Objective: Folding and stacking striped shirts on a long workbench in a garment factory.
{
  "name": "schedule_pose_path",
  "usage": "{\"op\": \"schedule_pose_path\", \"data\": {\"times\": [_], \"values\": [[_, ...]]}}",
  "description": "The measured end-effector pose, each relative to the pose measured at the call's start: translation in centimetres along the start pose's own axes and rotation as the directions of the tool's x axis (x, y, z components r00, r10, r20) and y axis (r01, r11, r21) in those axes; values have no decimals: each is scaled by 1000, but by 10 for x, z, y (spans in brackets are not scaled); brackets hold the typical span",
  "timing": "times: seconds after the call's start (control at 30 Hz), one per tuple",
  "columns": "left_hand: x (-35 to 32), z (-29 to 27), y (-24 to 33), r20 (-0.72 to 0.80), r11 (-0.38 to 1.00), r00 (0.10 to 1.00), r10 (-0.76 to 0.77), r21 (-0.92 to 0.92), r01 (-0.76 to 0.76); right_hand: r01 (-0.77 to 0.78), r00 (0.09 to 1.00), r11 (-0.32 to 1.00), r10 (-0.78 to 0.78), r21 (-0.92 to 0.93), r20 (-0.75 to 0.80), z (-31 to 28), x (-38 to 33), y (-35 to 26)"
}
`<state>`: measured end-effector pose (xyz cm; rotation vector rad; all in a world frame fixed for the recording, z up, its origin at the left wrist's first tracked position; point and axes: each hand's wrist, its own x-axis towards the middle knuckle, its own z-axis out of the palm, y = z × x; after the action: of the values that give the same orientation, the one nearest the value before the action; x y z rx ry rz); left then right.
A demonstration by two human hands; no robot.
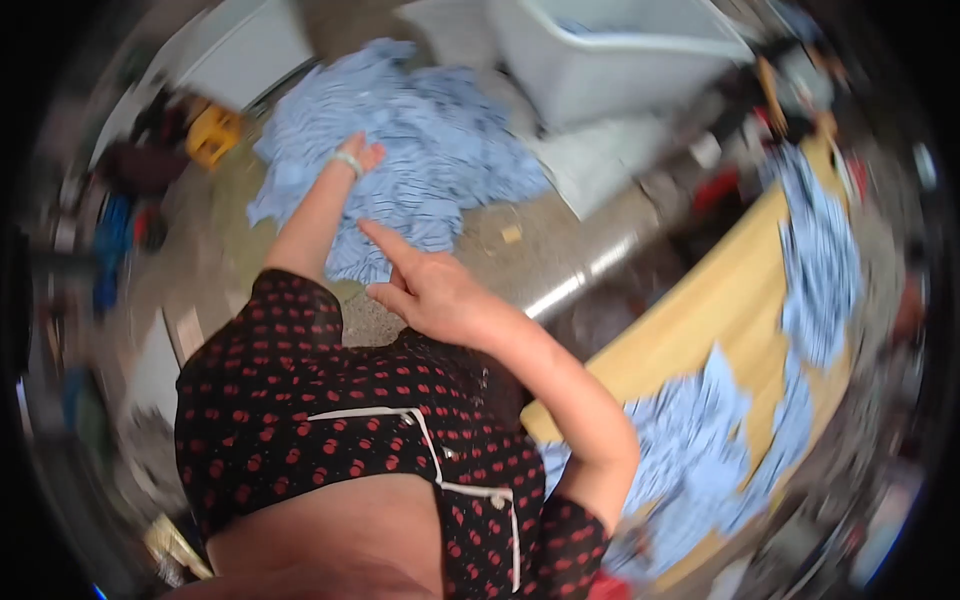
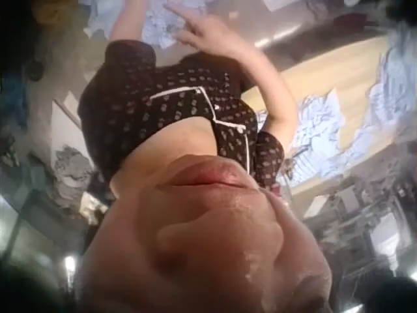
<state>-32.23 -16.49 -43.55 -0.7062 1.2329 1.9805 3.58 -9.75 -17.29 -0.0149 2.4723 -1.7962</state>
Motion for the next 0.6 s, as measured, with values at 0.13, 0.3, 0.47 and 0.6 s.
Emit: {"op": "schedule_pose_path", "data": {"times": [0.13, 0.3, 0.47, 0.6], "values": [[-22, -2, -123, 130, 795, 937, -325, 574, 196, -220, 924, 966, 162, -136, -347, -2, -66, 112], [-30, 27, -227, 7, 486, 816, -578, 806, 337, -559, 504, 803, 526, 206, -685, 1, -234, 195], [-69, 98, -303, 75, 328, 826, -559, 935, 137, -485, -37, 661, 639, 573, -768, 45, -375, 230], [-150, 142, -370, 166, 195, 746, -645, 980, -50, -483, -254, 626, 569, 612, -782, 65, -425, 244]]}}
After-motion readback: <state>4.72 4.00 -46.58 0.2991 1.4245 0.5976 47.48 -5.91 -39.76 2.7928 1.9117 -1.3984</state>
